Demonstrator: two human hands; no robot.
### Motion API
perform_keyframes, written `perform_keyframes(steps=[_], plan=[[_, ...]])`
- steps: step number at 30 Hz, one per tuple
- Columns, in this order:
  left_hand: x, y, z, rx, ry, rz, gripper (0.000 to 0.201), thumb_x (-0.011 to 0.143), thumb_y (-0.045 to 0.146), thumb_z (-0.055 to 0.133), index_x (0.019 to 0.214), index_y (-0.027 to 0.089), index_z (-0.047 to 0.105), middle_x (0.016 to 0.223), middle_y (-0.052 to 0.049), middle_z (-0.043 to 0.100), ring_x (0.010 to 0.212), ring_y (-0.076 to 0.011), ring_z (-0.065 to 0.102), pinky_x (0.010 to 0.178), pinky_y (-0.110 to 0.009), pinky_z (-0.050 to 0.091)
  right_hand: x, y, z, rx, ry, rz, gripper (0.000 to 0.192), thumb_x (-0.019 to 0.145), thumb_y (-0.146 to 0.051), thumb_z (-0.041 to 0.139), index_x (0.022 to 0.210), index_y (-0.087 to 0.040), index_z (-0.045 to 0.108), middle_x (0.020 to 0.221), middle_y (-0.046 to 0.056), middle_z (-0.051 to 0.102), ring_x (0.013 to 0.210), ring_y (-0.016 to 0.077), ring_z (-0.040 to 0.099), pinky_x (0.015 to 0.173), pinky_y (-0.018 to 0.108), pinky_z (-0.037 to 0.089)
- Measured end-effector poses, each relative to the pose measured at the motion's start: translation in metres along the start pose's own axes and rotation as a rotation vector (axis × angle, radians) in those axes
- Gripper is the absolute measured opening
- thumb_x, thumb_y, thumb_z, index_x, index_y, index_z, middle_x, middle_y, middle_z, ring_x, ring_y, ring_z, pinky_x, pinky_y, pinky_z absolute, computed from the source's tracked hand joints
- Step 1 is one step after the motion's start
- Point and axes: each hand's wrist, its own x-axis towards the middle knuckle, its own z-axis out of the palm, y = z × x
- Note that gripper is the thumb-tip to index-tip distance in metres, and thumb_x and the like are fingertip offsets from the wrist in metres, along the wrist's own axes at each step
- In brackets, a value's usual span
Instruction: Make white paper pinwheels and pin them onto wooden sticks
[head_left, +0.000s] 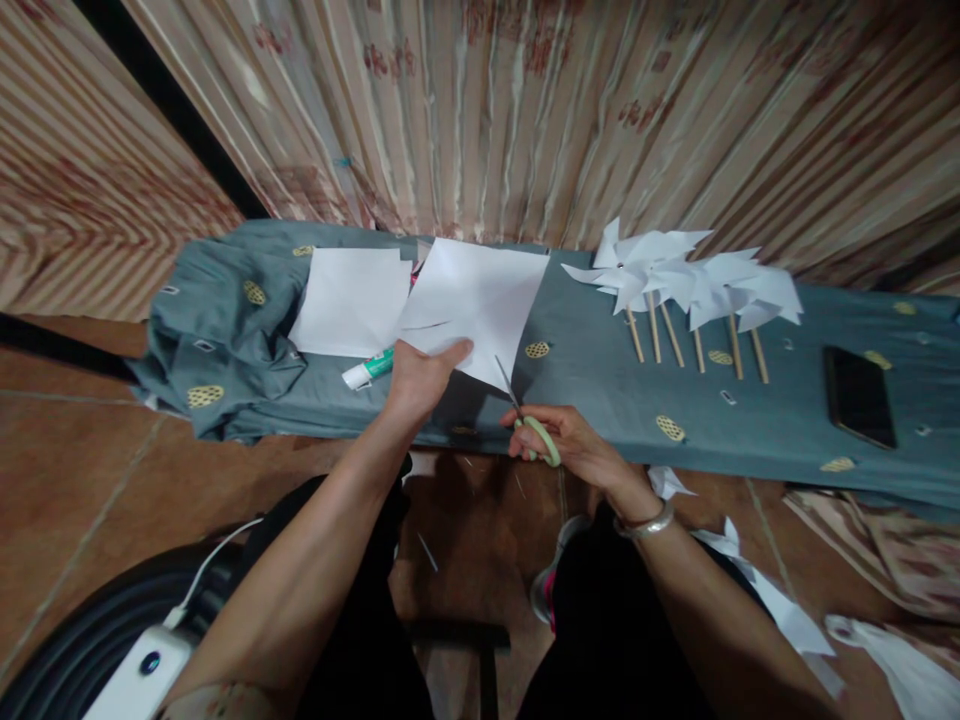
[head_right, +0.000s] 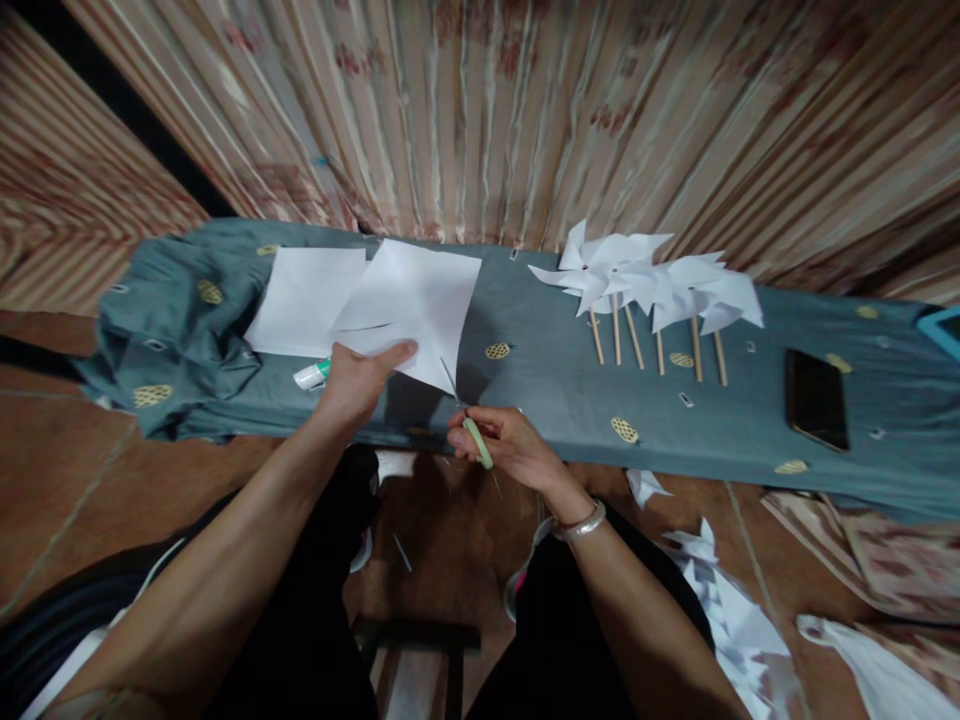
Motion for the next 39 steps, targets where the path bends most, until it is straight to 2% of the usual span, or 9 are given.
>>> perform_keyframes(steps=[7,19,26,33,39], plan=[[0.0005,-0.0003,-0.0009,-0.007,-0.009,-0.003,0.059,0.057,0.024,0.078,0.113,0.010,0.062,0.094,-0.011,0.074,0.094,-0.0263,0.069,0.092,-0.039,0.053,0.0009,0.0055,0.0008,0.032,0.008,0.005,0.053,0.070,-0.063,0.071,0.093,-0.016,0.069,0.067,0.000,0.061,0.059,0.0093,0.052,0.054,0.022,0.038],[0.0003,0.0020,-0.0022,0.008,-0.003,-0.006,0.058,0.057,0.024,0.079,0.111,0.009,0.064,0.094,-0.012,0.074,0.094,-0.0272,0.069,0.091,-0.039,0.054,-0.0004,-0.0018,0.0036,0.075,0.037,0.031,0.049,0.065,-0.059,0.077,0.087,-0.016,0.068,0.063,-0.003,0.060,0.055,0.0083,0.054,0.051,0.022,0.040],[0.0000,0.0037,-0.0027,0.027,-0.003,-0.013,0.056,0.058,0.023,0.078,0.110,0.010,0.063,0.095,-0.012,0.074,0.095,-0.0272,0.069,0.090,-0.039,0.053,0.0003,0.0028,0.0024,0.086,0.028,0.024,0.044,0.069,-0.053,0.076,0.092,-0.015,0.068,0.061,-0.003,0.060,0.055,0.0079,0.053,0.051,0.022,0.039],[0.0012,0.0016,-0.0019,0.015,0.016,-0.024,0.059,0.056,0.025,0.078,0.110,0.011,0.062,0.092,-0.012,0.074,0.090,-0.0281,0.069,0.087,-0.040,0.054,0.0010,0.0040,0.0020,0.090,0.027,0.037,0.045,0.069,-0.052,0.076,0.093,-0.014,0.068,0.063,-0.002,0.060,0.056,0.0089,0.053,0.052,0.023,0.039],[-0.0001,0.0036,-0.0032,0.008,-0.013,-0.009,0.058,0.058,0.024,0.077,0.112,0.012,0.062,0.095,-0.012,0.074,0.092,-0.0282,0.069,0.090,-0.041,0.054,0.0011,0.0035,0.0023,0.131,0.031,0.050,0.047,0.065,-0.053,0.079,0.090,-0.015,0.068,0.060,-0.003,0.060,0.054,0.0081,0.052,0.052,0.023,0.040]])
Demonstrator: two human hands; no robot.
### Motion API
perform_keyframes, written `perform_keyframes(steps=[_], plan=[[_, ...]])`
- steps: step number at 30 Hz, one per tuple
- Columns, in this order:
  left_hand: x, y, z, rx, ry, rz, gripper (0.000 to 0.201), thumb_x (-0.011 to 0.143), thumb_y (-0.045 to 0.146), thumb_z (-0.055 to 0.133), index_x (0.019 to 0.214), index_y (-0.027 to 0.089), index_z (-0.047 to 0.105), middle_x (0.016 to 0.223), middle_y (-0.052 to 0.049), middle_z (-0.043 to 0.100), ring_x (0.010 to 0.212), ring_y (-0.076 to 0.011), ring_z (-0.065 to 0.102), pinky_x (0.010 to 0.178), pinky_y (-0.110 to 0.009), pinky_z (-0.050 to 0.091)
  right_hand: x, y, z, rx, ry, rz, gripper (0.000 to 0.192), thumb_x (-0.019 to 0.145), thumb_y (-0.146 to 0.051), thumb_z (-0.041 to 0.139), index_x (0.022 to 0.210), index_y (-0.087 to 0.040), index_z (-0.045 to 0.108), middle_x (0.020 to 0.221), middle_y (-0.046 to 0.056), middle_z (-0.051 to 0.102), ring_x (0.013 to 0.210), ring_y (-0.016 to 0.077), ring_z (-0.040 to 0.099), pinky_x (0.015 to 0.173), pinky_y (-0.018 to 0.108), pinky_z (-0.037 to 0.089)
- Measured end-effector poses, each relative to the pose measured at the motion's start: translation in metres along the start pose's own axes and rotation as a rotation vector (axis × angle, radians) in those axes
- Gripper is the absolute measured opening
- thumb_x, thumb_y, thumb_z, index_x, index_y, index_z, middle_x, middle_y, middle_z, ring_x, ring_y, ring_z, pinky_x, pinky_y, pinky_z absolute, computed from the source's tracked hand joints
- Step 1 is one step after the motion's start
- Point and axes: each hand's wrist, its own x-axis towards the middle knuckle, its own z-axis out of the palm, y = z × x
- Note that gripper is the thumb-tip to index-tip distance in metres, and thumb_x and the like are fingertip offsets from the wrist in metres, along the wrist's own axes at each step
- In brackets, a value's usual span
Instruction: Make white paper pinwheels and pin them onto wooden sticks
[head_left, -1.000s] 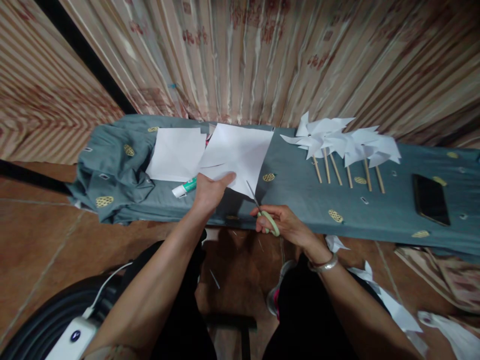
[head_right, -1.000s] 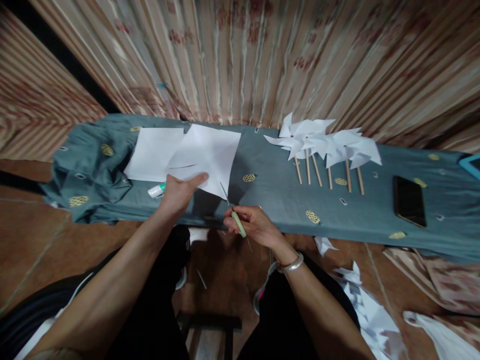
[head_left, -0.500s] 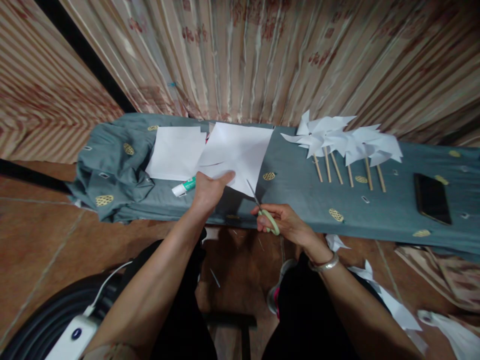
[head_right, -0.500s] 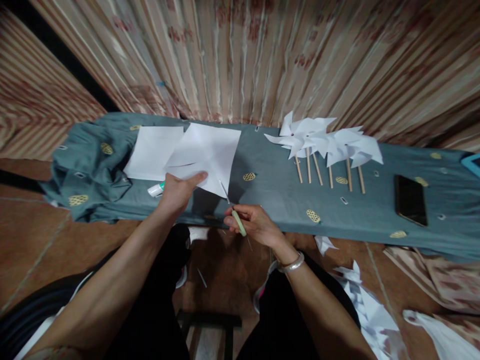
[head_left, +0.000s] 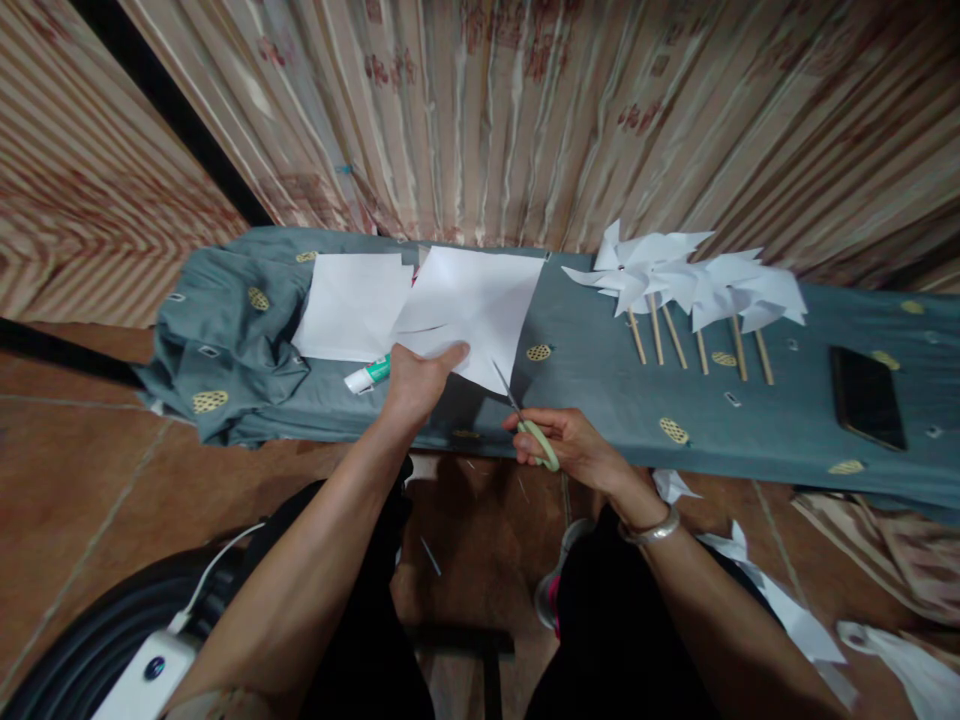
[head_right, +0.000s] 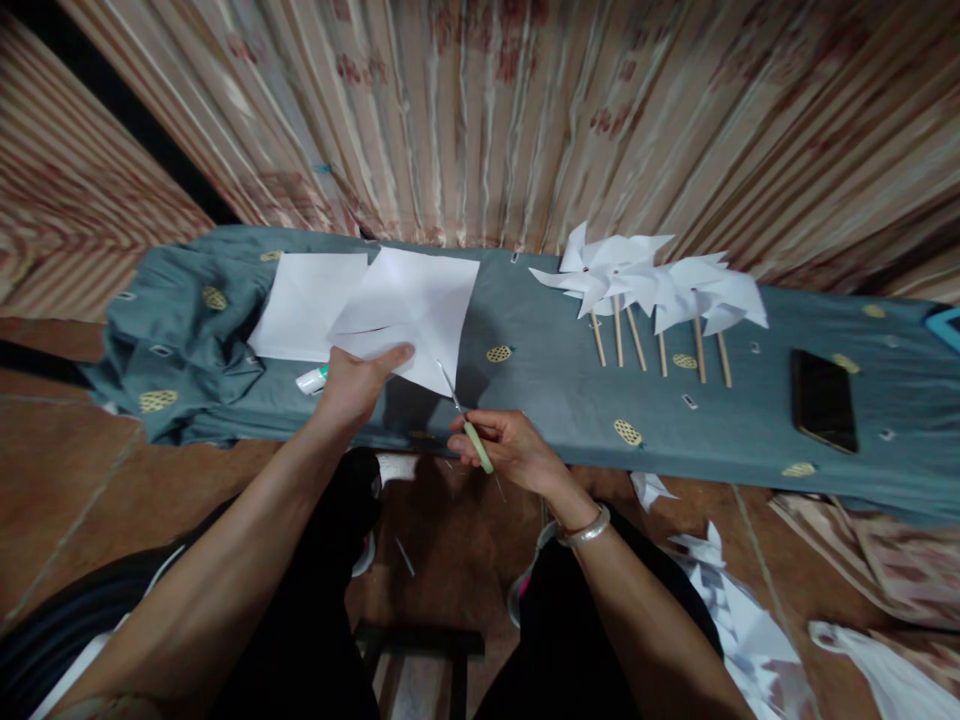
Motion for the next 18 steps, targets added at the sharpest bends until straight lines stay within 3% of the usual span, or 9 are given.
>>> perform_keyframes(steps=[18], plan=[[0.0013,-0.0015,-0.0013,0.020,0.008,0.013,0.054,0.060,0.025,0.076,0.111,0.011,0.062,0.095,-0.013,0.074,0.092,-0.0282,0.069,0.091,-0.043,0.054,0.0032,0.0019,0.0010,0.070,0.012,0.021,0.048,0.057,-0.052,0.084,0.085,-0.015,0.070,0.059,-0.005,0.058,0.052,0.0066,0.052,0.049,0.022,0.041]])
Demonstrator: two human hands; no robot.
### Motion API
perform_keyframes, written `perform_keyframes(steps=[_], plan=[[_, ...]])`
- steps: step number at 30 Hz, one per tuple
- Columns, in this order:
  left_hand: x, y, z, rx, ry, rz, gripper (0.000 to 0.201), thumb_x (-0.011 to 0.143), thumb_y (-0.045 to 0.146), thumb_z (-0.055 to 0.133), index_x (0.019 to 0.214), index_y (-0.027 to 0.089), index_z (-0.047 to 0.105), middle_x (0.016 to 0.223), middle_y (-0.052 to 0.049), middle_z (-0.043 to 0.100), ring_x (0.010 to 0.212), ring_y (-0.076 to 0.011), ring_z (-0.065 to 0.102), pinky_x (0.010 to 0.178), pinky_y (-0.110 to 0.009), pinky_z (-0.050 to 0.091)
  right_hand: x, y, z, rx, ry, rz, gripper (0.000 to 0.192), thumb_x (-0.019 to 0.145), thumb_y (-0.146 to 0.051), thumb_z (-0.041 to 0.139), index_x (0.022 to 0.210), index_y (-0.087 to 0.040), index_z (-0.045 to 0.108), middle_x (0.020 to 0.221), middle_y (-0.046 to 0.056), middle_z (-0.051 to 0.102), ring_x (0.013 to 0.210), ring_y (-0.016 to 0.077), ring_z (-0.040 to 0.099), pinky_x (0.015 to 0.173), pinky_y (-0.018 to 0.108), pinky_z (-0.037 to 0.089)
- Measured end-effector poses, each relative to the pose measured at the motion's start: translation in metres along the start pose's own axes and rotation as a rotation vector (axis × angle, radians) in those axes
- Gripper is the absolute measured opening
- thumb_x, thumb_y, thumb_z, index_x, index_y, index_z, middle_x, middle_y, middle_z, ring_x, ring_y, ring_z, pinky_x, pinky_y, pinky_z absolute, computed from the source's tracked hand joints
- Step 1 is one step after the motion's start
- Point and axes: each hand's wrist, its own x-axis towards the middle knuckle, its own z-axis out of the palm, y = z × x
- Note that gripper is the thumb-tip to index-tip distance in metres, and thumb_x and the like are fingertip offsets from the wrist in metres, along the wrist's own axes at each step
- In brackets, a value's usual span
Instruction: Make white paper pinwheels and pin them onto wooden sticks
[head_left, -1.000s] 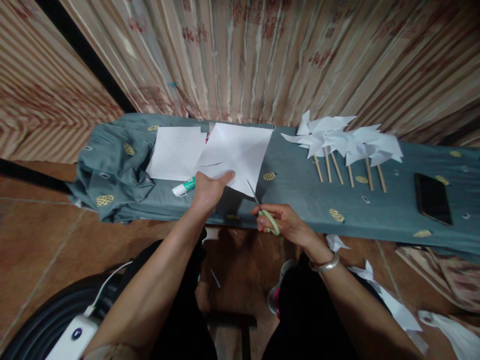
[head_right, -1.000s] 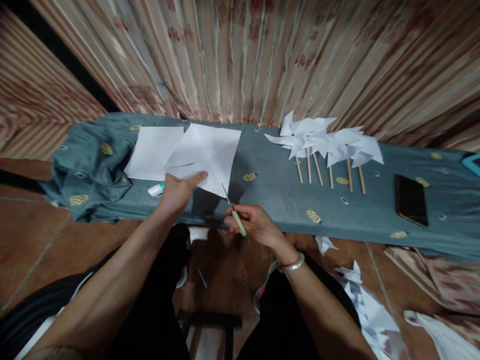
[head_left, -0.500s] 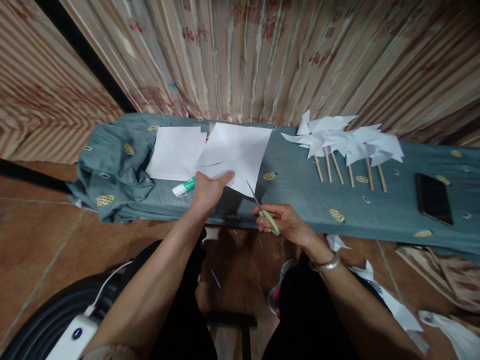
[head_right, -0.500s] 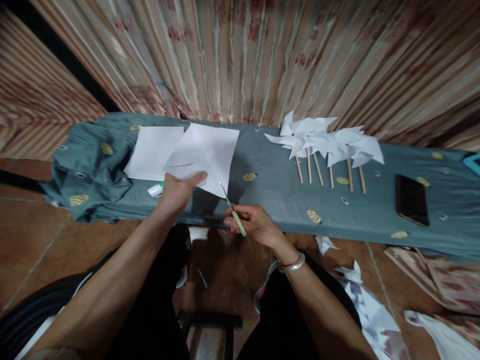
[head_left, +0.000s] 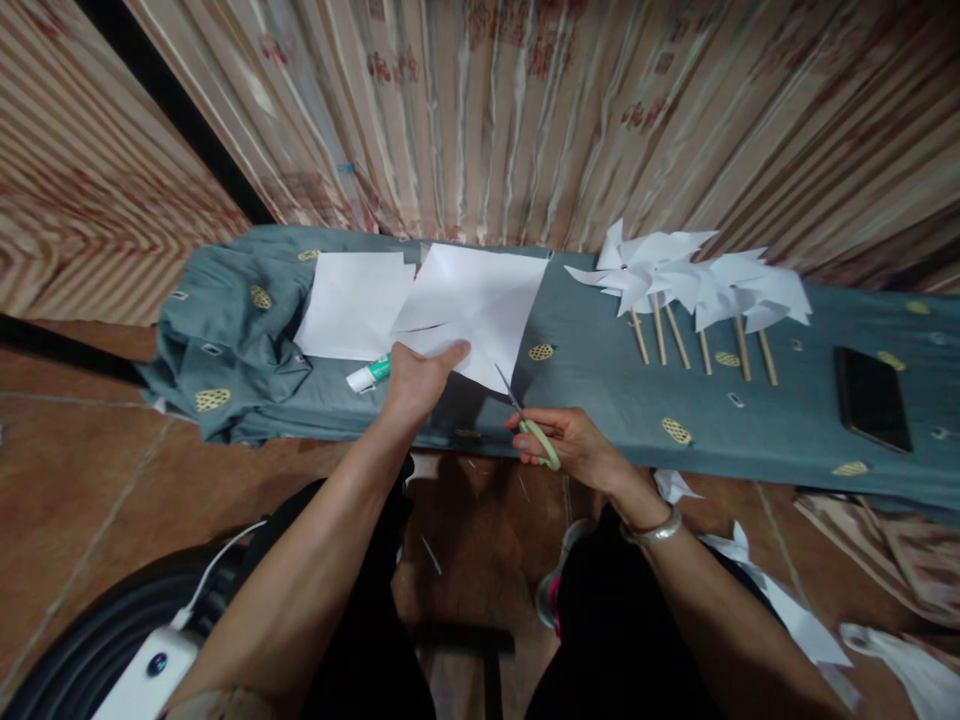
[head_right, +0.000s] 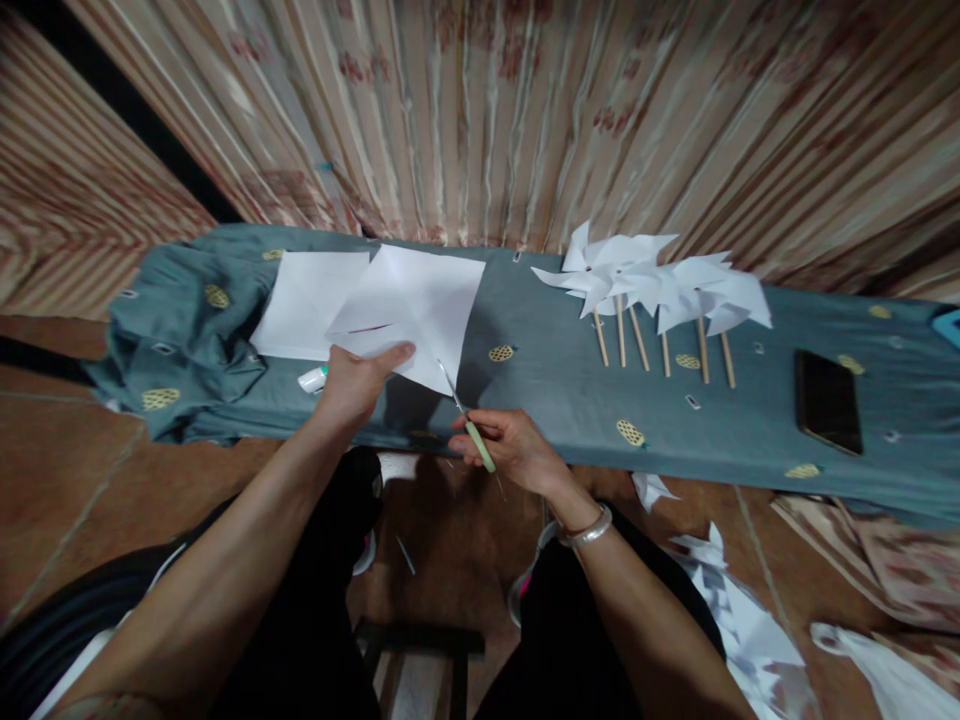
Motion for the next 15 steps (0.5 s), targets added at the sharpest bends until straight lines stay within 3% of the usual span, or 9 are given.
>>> perform_keyframes(steps=[6,15], plan=[[0.0015,-0.0018,-0.0007,-0.017,0.004,-0.015,0.058,0.058,0.024,0.078,0.111,0.011,0.062,0.093,-0.012,0.074,0.090,-0.0282,0.070,0.089,-0.042,0.054,0.0006,0.0021,-0.0013,0.034,0.007,0.013,0.047,0.055,-0.049,0.086,0.085,-0.016,0.070,0.058,-0.006,0.058,0.050,0.0065,0.053,0.049,0.022,0.043],[-0.0052,-0.0007,0.0017,-0.067,-0.057,-0.056,0.053,0.056,0.024,0.078,0.105,0.011,0.065,0.091,-0.011,0.074,0.093,-0.0275,0.070,0.091,-0.042,0.054,-0.0015,0.0016,-0.0028,-0.095,-0.016,-0.049,0.044,0.066,-0.050,0.080,0.093,-0.016,0.072,0.062,-0.002,0.060,0.055,0.0096,0.054,0.052,0.024,0.044]])
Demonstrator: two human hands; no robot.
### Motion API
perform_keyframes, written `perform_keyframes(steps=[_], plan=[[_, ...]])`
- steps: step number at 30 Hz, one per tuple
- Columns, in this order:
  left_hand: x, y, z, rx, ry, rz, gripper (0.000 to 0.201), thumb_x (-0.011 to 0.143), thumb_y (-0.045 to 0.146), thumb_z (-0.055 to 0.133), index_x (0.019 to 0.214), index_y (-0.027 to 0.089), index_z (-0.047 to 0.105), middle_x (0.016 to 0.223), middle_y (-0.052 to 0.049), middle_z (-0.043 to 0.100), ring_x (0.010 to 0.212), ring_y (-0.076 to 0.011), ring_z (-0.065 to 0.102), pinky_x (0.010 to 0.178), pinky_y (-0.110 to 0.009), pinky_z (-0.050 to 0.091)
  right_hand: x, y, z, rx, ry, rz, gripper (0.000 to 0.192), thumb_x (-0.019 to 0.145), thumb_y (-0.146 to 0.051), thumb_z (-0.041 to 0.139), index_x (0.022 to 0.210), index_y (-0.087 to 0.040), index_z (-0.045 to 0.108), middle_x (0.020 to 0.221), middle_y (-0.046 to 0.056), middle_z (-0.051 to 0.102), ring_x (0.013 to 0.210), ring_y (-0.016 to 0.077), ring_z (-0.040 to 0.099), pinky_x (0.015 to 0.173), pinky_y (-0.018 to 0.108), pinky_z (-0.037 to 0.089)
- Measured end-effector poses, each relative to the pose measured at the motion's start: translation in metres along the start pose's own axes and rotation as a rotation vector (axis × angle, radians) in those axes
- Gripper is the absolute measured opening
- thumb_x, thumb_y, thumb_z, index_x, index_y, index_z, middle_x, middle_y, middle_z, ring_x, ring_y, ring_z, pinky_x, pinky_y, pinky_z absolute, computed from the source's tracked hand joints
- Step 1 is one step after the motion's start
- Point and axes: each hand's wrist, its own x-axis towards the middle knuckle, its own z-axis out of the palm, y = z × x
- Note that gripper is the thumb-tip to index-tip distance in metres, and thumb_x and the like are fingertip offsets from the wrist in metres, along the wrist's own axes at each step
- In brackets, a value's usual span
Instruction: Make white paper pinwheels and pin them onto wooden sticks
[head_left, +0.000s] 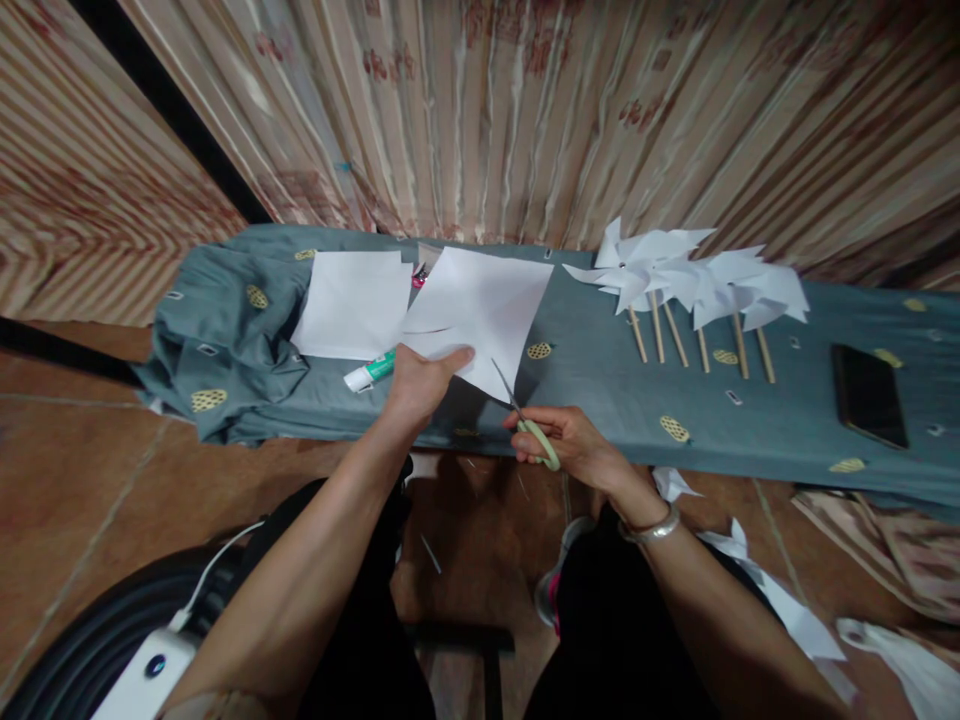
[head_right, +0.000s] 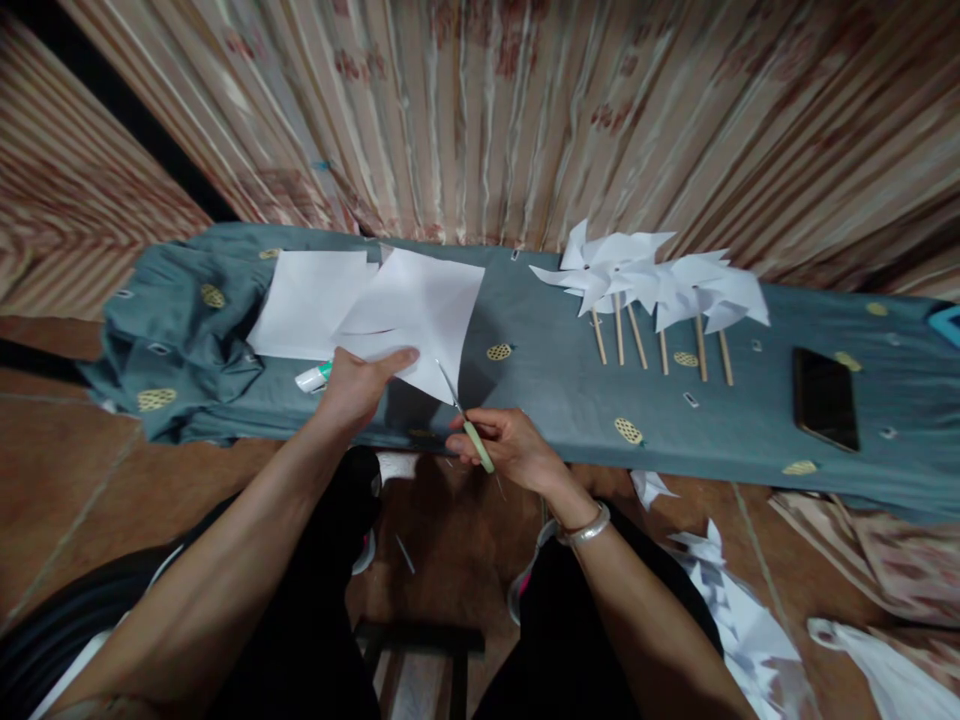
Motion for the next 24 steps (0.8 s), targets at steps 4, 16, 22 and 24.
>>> perform_keyframes(steps=[4,16,22,24], plan=[[-0.0039,-0.0037,0.0038,-0.032,-0.028,-0.060,0.052,0.054,0.024,0.080,0.102,0.011,0.066,0.091,-0.011,0.074,0.091,-0.0270,0.070,0.090,-0.041,0.055,-0.0001,-0.0005,-0.0011,-0.039,0.012,-0.018,0.043,0.070,-0.050,0.077,0.096,-0.016,0.072,0.064,0.000,0.061,0.057,0.0101,0.054,0.052,0.024,0.043],[-0.0044,-0.0050,0.0052,-0.064,-0.007,-0.092,0.046,0.052,0.022,0.081,0.095,0.009,0.070,0.093,-0.012,0.075,0.082,-0.0230,0.069,0.083,-0.036,0.055,0.0009,-0.0022,0.0012,0.021,0.025,-0.008,0.048,0.065,-0.053,0.080,0.092,-0.014,0.071,0.060,-0.002,0.060,0.054,0.0082,0.052,0.051,0.022,0.042],[-0.0036,-0.0052,0.0055,-0.068,-0.006,-0.072,0.044,0.052,0.021,0.081,0.093,0.010,0.070,0.090,-0.010,0.074,0.080,-0.0212,0.068,0.081,-0.033,0.054,0.0010,-0.0015,0.0022,0.042,0.033,-0.019,0.047,0.065,-0.052,0.080,0.092,-0.015,0.071,0.060,-0.003,0.059,0.053,0.0081,0.052,0.050,0.022,0.041],[-0.0039,-0.0043,0.0055,-0.063,-0.004,-0.070,0.047,0.052,0.021,0.080,0.096,0.010,0.070,0.090,-0.010,0.074,0.080,-0.0213,0.067,0.081,-0.033,0.054,0.0012,-0.0008,0.0022,0.042,0.038,-0.021,0.047,0.065,-0.052,0.080,0.092,-0.015,0.072,0.061,-0.002,0.060,0.054,0.0084,0.053,0.050,0.022,0.042]])
